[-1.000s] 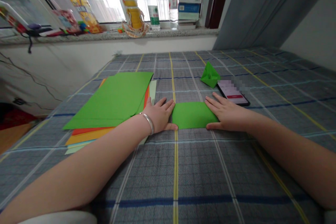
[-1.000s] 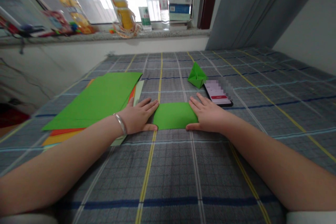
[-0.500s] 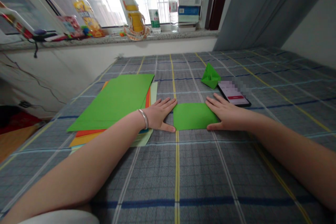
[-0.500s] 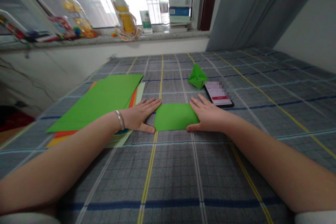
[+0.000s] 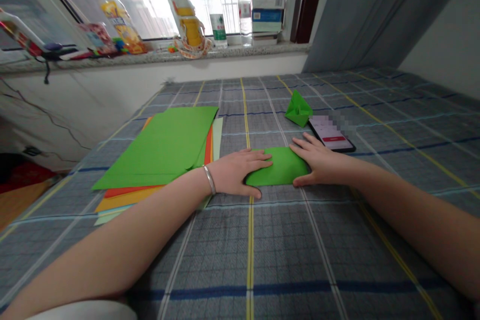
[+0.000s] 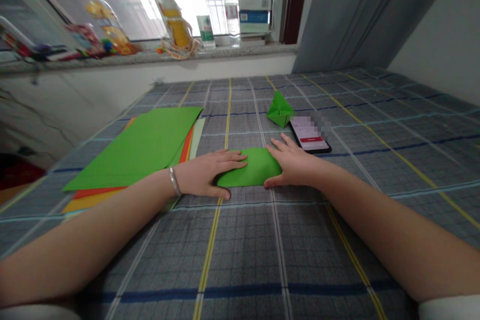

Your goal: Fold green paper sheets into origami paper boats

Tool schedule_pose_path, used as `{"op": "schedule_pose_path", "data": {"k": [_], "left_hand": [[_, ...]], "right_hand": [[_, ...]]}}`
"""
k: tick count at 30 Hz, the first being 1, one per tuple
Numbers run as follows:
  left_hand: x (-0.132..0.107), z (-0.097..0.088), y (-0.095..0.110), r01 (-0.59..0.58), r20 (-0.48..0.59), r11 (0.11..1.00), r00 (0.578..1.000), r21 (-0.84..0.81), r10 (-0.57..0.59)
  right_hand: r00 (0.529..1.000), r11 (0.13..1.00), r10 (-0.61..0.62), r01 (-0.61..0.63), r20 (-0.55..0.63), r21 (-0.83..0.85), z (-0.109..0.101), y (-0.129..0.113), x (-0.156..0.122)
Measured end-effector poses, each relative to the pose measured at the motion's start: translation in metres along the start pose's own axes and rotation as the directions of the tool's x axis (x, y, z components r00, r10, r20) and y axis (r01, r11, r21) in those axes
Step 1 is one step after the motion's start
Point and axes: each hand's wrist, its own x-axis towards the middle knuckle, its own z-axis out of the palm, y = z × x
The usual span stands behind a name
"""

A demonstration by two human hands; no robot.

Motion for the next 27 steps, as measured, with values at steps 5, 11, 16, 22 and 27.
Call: {"op": "schedule_pose_path", "data": {"k": [5, 11, 16, 22, 27], "left_hand": [[0.005, 0.006, 0.012, -0.116, -0.143, 0.973, 0.979, 0.2, 0.146], [0.011, 0.011, 0.038, -0.048, -0.209, 0.901, 0.966, 0.432, 0.151], [0.012, 0.015, 0.039, -0.024, -0.26, 0.89, 0.953, 0.455, 0.158], [0.013, 0.017, 0.033, 0.009, -0.313, 0.907, 0.94, 0.421, 0.136], [0.013, 0.018, 0.032, 0.031, -0.351, 0.908, 0.928, 0.417, 0.129]], "right_hand": [[0.996, 0.996, -0.078, 0.08, -0.041, 0.05, 0.001, 0.0, -0.002], [0.932, 0.937, -0.32, 0.338, -0.171, 0.089, -0.003, -0.008, -0.005], [0.874, 0.861, -0.445, 0.477, -0.196, 0.174, -0.012, -0.028, -0.007], [0.884, 0.91, -0.359, 0.402, -0.301, 0.096, -0.009, -0.045, -0.01], [0.871, 0.937, -0.328, 0.35, -0.365, -0.007, -0.006, -0.051, -0.012]]}}
